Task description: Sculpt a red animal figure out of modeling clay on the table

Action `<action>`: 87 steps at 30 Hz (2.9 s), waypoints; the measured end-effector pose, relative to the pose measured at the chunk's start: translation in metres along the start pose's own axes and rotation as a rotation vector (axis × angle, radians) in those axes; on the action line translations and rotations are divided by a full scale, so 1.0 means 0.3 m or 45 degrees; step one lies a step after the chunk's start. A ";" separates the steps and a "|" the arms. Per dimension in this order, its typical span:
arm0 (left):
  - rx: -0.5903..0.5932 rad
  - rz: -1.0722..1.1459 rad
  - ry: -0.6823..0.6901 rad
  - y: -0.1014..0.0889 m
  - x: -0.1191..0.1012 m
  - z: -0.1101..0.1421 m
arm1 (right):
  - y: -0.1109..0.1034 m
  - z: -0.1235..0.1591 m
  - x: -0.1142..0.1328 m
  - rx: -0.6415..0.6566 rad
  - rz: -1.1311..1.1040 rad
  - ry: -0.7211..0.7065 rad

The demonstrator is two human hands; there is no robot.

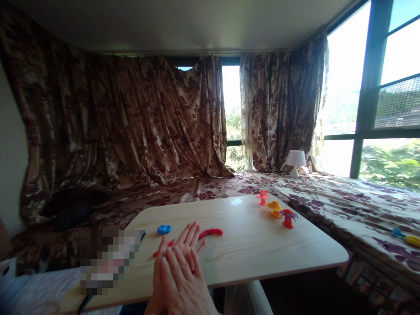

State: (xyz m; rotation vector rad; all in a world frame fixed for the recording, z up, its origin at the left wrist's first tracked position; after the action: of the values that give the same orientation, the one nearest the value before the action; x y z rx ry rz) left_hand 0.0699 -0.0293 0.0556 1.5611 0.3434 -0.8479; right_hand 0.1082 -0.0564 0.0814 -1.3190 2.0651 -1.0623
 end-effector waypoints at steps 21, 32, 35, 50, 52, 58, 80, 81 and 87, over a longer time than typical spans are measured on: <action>-0.234 0.339 -0.460 0.012 0.045 0.044 | -0.115 0.006 -0.267 -0.200 -0.185 0.592; -0.116 0.048 -0.482 -0.025 0.039 0.044 | -0.180 0.045 -0.176 -0.057 -0.585 0.301; -0.189 -0.174 -0.365 -0.054 0.008 0.047 | -0.171 0.050 -0.192 -0.128 -0.603 0.356; -0.303 -0.750 -0.156 -0.070 -0.057 0.040 | -0.195 0.058 -0.156 -0.051 -0.459 0.303; -0.306 -0.774 -0.155 -0.074 -0.059 0.036 | -0.196 0.058 -0.155 -0.049 -0.453 0.307; -0.280 -0.819 -0.142 -0.058 -0.070 0.033 | -0.199 0.054 -0.149 -0.037 -0.428 0.280; -0.428 -0.734 -0.044 -0.151 -0.169 0.060 | -0.265 0.157 -0.317 -0.578 -0.429 0.567; -0.481 -0.784 0.019 -0.177 -0.190 0.058 | -0.281 0.186 -0.347 -0.617 -0.422 0.622; -0.645 -1.660 0.546 -0.192 -0.220 -0.014 | -0.245 0.268 -0.392 -0.511 -0.436 0.690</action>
State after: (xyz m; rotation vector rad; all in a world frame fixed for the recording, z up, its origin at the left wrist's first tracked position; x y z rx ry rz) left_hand -0.0118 0.0024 0.0586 0.8863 1.8518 -1.2188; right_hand 0.2567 0.0034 0.0906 -1.7831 2.6149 -1.3082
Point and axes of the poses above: each hand's wrist, its own z-axis away from the middle knuckle, its own y-axis out of the palm, x = y × z, the point moved 4 cm from there along -z, towards the middle knuckle, and after that the axes turned 11 degrees about -y, right-handed, at the moved point
